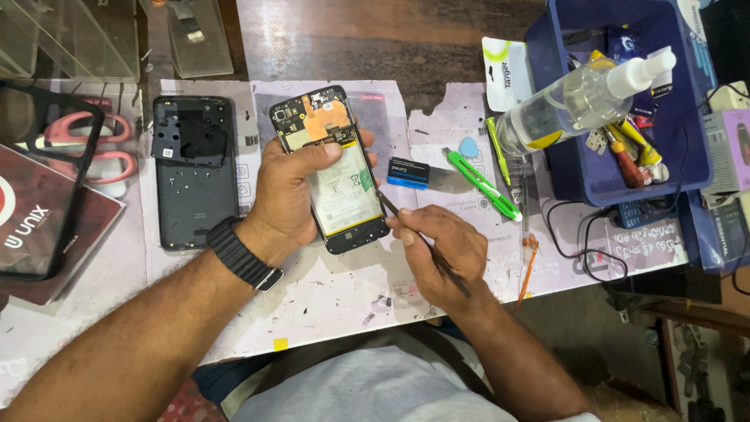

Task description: The person uses a metal prying tool to carefully separate the battery from the internal frame of a disassembled smartphone. They work along the edges of the battery, applying leverage to lift it from the adhesive. Later, they use a plastic card to further pry and separate the battery from the device's chassis.

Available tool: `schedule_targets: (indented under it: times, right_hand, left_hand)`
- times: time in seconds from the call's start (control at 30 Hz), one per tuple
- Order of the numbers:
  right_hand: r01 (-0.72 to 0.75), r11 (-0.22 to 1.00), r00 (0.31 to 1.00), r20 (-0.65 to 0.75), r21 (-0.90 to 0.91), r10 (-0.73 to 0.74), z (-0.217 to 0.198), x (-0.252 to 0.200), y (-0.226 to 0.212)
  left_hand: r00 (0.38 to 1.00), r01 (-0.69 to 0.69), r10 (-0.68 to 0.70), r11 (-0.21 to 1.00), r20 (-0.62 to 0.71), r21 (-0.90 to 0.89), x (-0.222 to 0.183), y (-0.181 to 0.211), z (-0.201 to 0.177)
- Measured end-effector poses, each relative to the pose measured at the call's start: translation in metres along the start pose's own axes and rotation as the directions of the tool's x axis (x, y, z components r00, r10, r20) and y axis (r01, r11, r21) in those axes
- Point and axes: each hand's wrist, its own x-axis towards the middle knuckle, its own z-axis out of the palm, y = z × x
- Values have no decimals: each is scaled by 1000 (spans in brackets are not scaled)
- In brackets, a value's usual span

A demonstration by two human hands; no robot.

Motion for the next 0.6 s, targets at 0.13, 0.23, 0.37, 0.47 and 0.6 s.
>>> schedule_targets:
  times: [0.13, 0.23, 0.37, 0.47, 0.6]
  right_hand:
    - [17, 1000, 1000, -12, -22, -17, 2, 0, 0]
    - [56, 997, 998, -20, -57, -57, 3, 2, -1]
    - [91, 993, 996, -7, -73, -92, 3, 6, -5]
    - [102, 985, 994, -33, -141, -107, 4, 9, -9]
    - [103, 978, 993, -44, -180, -112, 4, 14, -9]
  left_hand:
    - [1000, -9, 9, 1000, 10, -2, 0, 0, 0]
    - [1000, -16, 16, 1000, 2, 12, 0, 0, 1]
    - [1000, -16, 16, 999, -1, 29, 0, 0, 1]
    - [1000, -19, 19, 999, -1, 29, 0, 0, 1]
    - [999, -33, 33, 999, 16, 41, 0, -2, -1]
